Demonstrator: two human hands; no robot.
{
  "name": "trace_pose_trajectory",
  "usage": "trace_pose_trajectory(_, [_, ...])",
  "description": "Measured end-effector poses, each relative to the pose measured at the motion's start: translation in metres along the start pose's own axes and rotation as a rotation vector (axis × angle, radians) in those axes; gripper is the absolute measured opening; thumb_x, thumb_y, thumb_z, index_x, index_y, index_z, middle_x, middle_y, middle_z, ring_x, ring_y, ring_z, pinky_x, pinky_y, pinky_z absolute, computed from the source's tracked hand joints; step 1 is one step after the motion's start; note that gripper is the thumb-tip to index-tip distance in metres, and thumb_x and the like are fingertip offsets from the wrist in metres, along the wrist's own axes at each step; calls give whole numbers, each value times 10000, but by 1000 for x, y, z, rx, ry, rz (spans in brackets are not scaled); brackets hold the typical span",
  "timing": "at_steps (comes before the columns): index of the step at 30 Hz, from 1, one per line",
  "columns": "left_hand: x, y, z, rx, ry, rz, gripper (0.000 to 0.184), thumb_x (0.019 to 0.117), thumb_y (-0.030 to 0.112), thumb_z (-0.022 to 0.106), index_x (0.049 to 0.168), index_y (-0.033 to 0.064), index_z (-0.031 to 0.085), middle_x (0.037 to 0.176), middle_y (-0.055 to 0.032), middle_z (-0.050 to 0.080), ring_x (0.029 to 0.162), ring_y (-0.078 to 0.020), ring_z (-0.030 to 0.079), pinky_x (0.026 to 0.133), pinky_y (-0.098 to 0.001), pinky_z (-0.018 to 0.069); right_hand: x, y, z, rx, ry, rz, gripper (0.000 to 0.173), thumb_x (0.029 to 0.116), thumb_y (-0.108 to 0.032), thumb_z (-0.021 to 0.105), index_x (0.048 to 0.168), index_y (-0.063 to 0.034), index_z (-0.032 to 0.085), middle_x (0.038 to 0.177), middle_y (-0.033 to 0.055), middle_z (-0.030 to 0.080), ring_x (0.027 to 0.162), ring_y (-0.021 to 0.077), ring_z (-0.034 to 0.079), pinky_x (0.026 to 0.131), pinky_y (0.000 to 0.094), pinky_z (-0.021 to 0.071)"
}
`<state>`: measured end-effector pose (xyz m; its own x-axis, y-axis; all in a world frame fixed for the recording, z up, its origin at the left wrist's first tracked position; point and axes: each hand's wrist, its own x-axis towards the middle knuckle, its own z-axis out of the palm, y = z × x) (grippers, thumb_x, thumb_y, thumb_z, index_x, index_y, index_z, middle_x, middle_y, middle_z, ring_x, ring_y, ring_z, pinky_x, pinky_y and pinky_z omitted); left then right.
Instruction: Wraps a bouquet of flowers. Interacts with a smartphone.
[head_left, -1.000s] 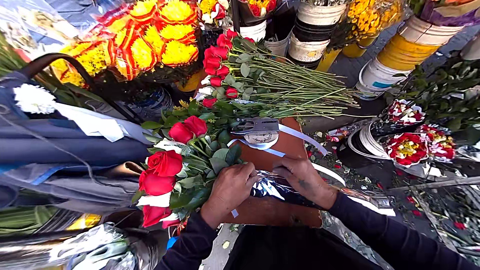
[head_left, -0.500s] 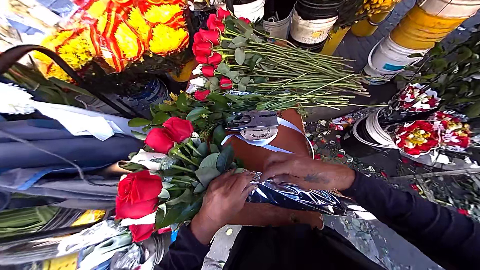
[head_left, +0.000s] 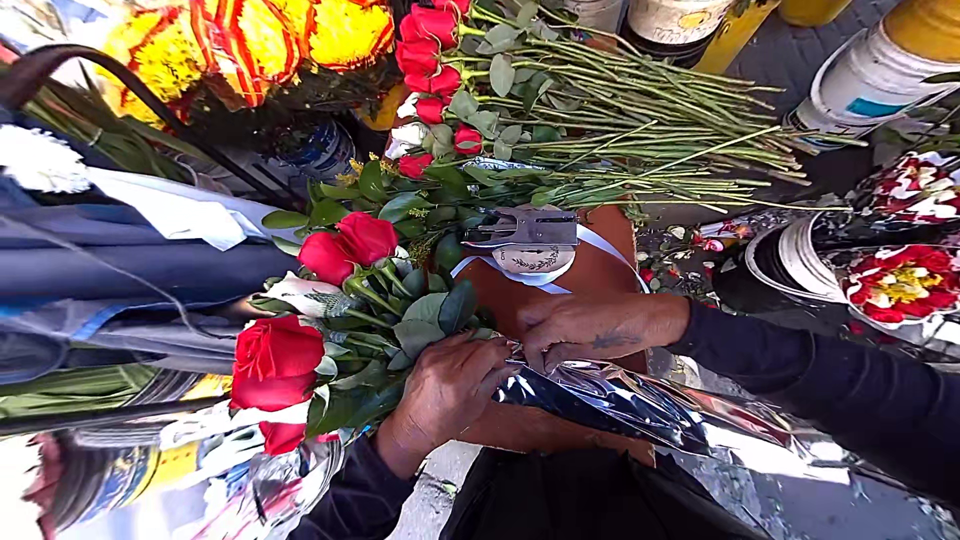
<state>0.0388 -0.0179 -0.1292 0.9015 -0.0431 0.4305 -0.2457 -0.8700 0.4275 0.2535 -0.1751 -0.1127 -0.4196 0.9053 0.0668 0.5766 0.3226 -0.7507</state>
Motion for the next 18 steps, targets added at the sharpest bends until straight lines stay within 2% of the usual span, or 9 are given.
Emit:
trace_pose_trajectory(3, [0, 0, -1, -19, -18, -17, 225, 1000, 273, 642, 902, 90, 730, 976, -19, 782, 959, -99, 744, 931, -304, 591, -7, 13, -2, 84, -2, -31, 112, 957, -130, 681, 996, -102, 783, 1033, 66, 653, 984, 159, 622, 840, 286, 525])
trace_pose_trajectory(7, [-1, 2, -2, -23, -19, -28, 229, 1009, 277, 636, 925, 87, 730, 1003, -16, 784, 981, -93, 743, 961, -309, 584, -25, 25, 4, 138, 179, 40, 113, 977, -143, 651, 969, -112, 760, 991, 11, 654, 928, 71, 625, 799, 205, 523])
trace_pose_trajectory(10, [-4, 3, -1, -6, -11, -15, 233, 1017, 277, 629, 957, 78, 735, 1029, -27, 785, 1004, -104, 743, 983, -331, 579, -29, 23, 7, 171, 218, 35, 106, 973, -140, 658, 968, -103, 757, 998, 8, 658, 922, 53, 629, 792, 186, 531])
trace_pose_trajectory(12, [-8, 2, 0, 2, 8, 11, 225, 1022, 275, 629, 952, 83, 724, 1052, -28, 782, 1038, -107, 735, 1006, -341, 570, -25, 12, 10, 160, 185, 44, 87, 951, -157, 697, 987, -120, 768, 1010, 7, 662, 914, 60, 636, 774, 200, 542])
trace_pose_trajectory(14, [-14, 2, 1, -7, 27, 37, 212, 1027, 263, 629, 936, 88, 707, 1059, -36, 781, 1079, -123, 727, 1026, -361, 563, -21, 2, 16, 83, 177, 32, 113, 941, -182, 725, 1038, -144, 767, 1031, 6, 657, 936, 76, 644, 798, 221, 561])
trace_pose_trajectory(17, [-17, 2, 1, -22, 35, 45, 198, 1021, 246, 640, 917, 90, 705, 1043, -42, 784, 1085, -132, 728, 1026, -368, 565, -21, 0, 26, -140, 235, -46, 144, 928, -205, 724, 1060, -186, 776, 1050, -6, 676, 1024, 139, 639, 885, 306, 549])
trace_pose_trajectory(18, [-17, 1, 1, -20, 32, 44, 197, 1018, 242, 643, 908, 89, 703, 1039, -42, 784, 1085, -132, 728, 1026, -367, 566, -21, -1, 29, -220, 254, -63, 147, 922, -209, 720, 1057, -205, 778, 1051, -18, 688, 1020, 154, 640, 878, 334, 542])
